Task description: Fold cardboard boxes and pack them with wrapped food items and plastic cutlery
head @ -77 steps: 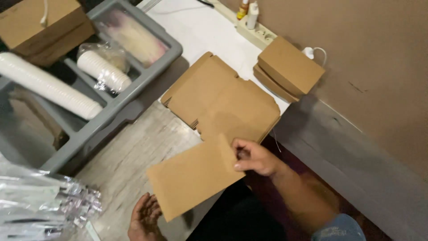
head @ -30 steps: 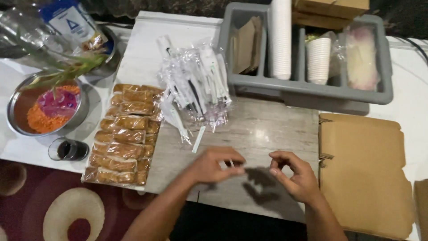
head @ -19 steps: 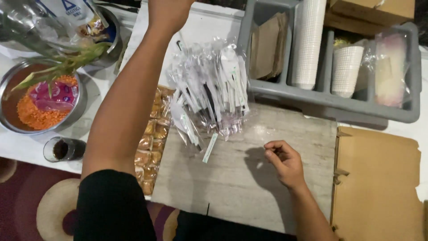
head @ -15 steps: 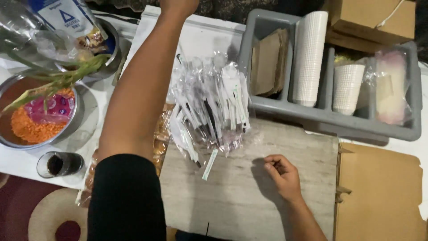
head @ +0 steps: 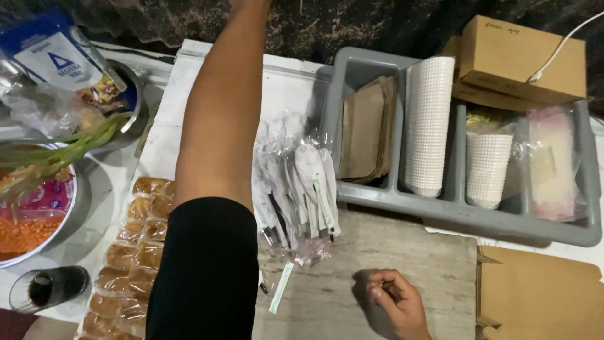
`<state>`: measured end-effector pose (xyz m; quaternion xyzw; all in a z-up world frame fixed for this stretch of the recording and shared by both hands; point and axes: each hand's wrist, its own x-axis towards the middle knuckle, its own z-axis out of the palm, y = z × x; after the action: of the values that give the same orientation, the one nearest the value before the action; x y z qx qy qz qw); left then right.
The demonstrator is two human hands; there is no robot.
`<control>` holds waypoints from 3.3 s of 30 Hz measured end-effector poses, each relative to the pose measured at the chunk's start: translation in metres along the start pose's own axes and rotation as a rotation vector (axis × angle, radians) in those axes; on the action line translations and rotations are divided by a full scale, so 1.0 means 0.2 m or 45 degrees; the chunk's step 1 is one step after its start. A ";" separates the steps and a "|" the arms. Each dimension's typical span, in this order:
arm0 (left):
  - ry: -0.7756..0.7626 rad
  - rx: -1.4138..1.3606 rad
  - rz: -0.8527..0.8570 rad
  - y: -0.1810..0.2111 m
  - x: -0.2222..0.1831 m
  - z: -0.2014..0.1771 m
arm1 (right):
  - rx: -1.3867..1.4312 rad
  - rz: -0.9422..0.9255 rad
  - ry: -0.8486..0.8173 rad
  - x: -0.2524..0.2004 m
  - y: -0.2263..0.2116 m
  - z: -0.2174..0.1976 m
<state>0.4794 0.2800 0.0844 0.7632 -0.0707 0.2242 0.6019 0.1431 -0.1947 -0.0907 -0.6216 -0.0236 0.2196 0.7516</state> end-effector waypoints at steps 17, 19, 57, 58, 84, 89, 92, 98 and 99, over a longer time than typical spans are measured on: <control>-0.890 -1.287 -0.178 0.84 -1.71 0.54 | -0.318 -0.663 -0.026 -0.19 -0.46 0.27; -0.891 -1.322 -0.245 0.87 -1.87 0.57 | -0.416 -0.676 -0.064 -0.28 -0.52 0.29; -0.983 -1.360 -0.593 0.68 -2.40 0.83 | -0.894 -0.575 -0.120 -0.68 -0.41 0.19; -0.953 -1.365 -0.566 0.65 -2.40 0.84 | -0.843 -0.546 -0.129 -0.68 -0.41 0.18; 0.553 0.751 0.414 0.14 -0.07 0.04 | -0.875 -0.401 0.051 -0.16 -0.27 0.21; 0.493 0.734 0.391 -0.16 0.00 0.16 | -0.855 -0.431 -0.047 -0.16 -0.20 0.15; 0.466 0.723 0.378 -0.26 -0.01 0.23 | -0.875 -0.501 0.002 -0.15 -0.17 0.14; 0.449 0.724 0.378 -0.35 -0.09 0.28 | -0.876 -0.531 0.003 -0.14 -0.15 0.13; 0.446 0.727 0.384 -0.42 -0.18 0.30 | -0.875 -0.532 0.002 -0.14 -0.14 0.13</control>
<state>0.4951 0.2394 -0.0154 0.8314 -0.0128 0.4484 0.3279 0.1181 -0.1849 -0.0528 -0.8186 -0.2210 0.0409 0.5286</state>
